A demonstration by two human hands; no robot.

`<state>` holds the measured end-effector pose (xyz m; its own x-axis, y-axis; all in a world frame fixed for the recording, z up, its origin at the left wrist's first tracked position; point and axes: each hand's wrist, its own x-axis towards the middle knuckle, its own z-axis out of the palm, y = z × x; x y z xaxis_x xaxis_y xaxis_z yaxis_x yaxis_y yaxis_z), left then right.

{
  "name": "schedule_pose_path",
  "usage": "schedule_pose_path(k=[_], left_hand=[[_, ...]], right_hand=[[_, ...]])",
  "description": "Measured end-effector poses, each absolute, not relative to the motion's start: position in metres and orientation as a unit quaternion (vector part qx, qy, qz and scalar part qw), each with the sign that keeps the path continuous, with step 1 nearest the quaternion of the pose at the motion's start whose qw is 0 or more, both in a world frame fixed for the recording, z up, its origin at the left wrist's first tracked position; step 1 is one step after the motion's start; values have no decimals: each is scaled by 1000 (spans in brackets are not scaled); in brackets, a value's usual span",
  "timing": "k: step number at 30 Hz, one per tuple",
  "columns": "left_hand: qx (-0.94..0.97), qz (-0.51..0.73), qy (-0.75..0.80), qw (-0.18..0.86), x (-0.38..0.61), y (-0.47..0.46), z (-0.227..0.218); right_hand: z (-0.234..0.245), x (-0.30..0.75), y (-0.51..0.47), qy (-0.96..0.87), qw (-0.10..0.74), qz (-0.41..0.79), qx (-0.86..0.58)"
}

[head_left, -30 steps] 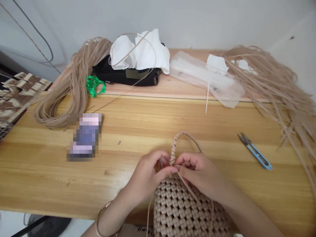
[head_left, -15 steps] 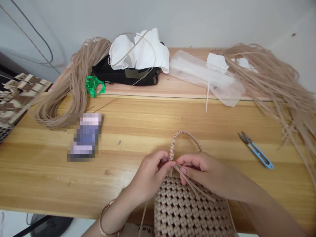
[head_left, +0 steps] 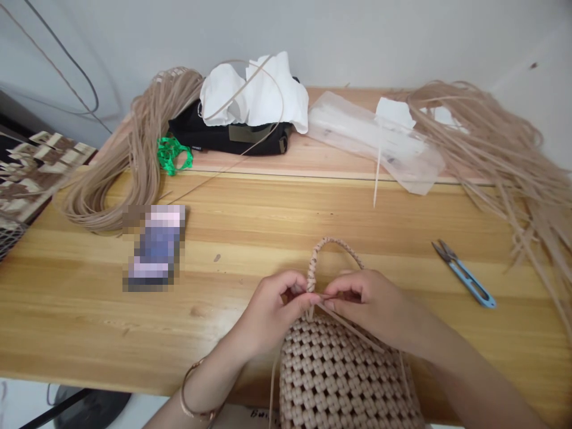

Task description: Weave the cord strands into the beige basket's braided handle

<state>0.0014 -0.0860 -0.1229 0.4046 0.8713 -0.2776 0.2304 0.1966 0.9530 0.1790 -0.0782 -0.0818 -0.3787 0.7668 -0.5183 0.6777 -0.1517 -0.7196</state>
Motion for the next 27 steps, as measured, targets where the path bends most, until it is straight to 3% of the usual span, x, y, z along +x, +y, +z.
schedule_pose_path(k=[7,18,27], left_hand=[[483,274,457,695,-4,-80,-128],[447,284,465,710,-5,-80,-128],[421,242,433,760,-12,-75,-119]], right_hand=[[-86,173,-75,-645,74,508,-566],[-87,171,-84,-603,95,576,-544],[-91,157,-85,-615,77,512,-595]])
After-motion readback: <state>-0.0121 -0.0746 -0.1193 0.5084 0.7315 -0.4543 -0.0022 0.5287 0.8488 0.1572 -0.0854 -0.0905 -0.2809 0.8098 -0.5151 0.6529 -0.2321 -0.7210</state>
